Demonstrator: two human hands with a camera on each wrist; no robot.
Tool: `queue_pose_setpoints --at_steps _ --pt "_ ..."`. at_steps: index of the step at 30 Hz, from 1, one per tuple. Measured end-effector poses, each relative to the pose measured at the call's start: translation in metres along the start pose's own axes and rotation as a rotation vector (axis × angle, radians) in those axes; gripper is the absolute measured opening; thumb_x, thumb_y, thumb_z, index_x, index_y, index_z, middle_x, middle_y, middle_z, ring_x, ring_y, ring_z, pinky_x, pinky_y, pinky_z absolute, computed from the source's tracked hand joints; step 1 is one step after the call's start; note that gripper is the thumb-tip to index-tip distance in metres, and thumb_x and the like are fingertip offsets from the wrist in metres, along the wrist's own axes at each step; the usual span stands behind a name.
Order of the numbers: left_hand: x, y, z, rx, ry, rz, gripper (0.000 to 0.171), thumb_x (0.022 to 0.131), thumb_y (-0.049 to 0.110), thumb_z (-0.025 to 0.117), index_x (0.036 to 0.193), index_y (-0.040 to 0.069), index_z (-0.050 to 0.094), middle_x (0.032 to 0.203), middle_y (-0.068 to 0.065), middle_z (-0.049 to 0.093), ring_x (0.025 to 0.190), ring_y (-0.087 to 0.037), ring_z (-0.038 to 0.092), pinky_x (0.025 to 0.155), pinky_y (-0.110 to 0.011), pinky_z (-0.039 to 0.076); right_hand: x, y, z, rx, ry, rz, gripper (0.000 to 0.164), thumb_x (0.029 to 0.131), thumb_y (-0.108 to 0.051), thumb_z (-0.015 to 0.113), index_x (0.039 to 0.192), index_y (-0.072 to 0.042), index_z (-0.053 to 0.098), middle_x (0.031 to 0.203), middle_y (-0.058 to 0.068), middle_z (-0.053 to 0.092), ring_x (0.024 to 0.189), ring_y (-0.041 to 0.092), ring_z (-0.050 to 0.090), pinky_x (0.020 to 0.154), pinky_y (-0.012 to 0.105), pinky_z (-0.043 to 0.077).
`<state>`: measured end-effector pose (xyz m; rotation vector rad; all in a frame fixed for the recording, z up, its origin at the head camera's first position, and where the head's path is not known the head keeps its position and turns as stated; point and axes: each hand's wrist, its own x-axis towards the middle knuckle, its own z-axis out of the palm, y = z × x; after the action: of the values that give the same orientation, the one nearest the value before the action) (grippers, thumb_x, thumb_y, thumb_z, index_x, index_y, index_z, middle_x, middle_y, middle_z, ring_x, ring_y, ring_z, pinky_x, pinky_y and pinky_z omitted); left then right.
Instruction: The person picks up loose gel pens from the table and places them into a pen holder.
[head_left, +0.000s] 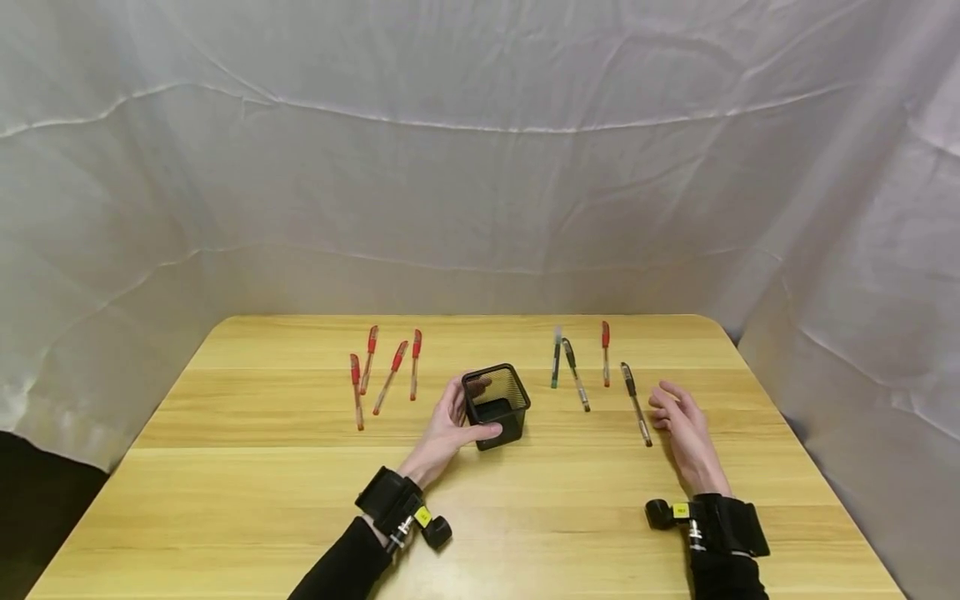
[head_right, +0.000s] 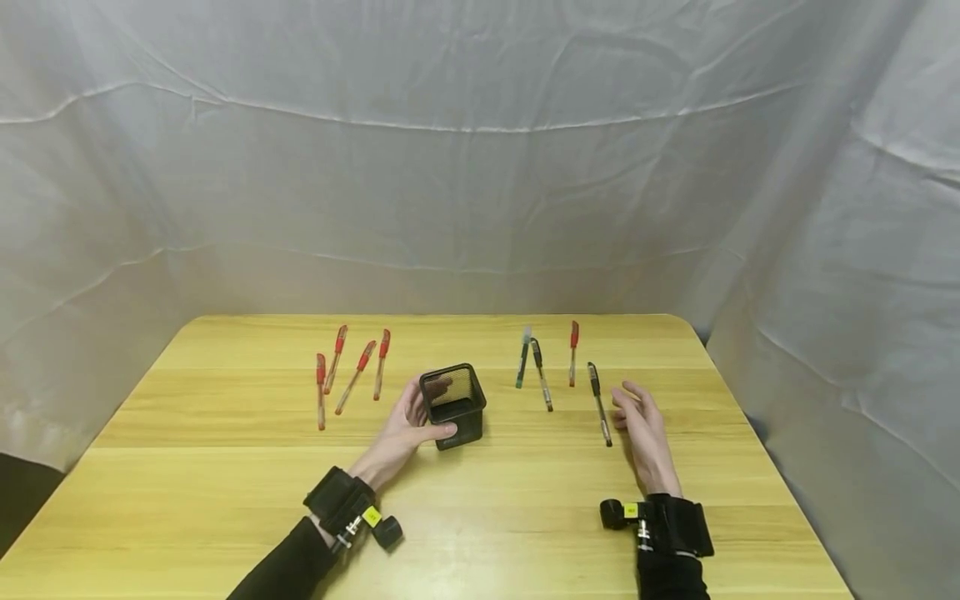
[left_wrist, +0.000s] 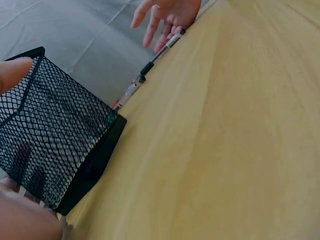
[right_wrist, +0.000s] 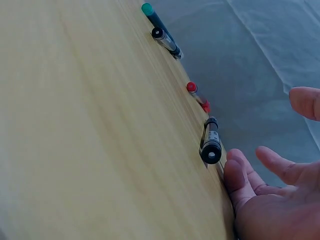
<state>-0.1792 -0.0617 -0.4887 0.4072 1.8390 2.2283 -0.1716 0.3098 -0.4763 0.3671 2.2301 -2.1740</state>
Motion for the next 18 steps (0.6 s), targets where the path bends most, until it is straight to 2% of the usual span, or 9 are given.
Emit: queue_pose_setpoints --at_steps 7,9,14,18 --pt "-0.016 -0.005 0.000 0.062 -0.076 0.046 0.081 0.076 -0.003 0.082 0.145 0.007 0.041 0.154 -0.017 0.047 0.150 -0.030 0.035 0.130 -0.048 0.014 -0.003 -0.001 0.000 -0.058 0.035 0.031 0.069 0.105 -0.035 0.051 0.156 0.002 0.022 0.102 -0.013 0.053 0.086 0.001 0.049 0.078 0.015 0.046" --pt "-0.020 -0.007 0.001 0.074 -0.096 0.055 0.080 0.076 -0.001 0.082 0.144 0.008 0.042 0.153 -0.018 0.049 0.148 -0.031 0.038 0.129 -0.051 0.016 -0.001 -0.004 -0.002 -0.120 0.022 0.044 0.068 0.105 -0.036 0.051 0.156 0.001 0.023 0.103 -0.011 0.053 0.085 0.001 0.049 0.077 0.016 0.046" --pt "-0.023 -0.011 0.000 0.103 -0.093 0.078 0.077 0.076 0.001 0.083 0.142 0.012 0.046 0.151 -0.018 0.051 0.144 -0.032 0.043 0.125 -0.054 0.020 0.017 -0.020 -0.007 -0.356 -0.139 0.073 0.066 0.107 -0.033 0.047 0.151 0.010 0.025 0.098 -0.002 0.054 0.079 0.003 0.050 0.069 0.020 0.049" --pt "-0.022 -0.013 -0.002 0.111 -0.101 0.105 0.075 0.077 0.003 0.083 0.142 0.011 0.047 0.151 -0.019 0.052 0.142 -0.034 0.045 0.124 -0.055 0.024 0.032 -0.033 -0.011 -0.473 -0.251 0.151 0.063 0.107 -0.029 0.046 0.147 0.014 0.026 0.090 0.000 0.052 0.076 0.008 0.048 0.068 0.024 0.049"
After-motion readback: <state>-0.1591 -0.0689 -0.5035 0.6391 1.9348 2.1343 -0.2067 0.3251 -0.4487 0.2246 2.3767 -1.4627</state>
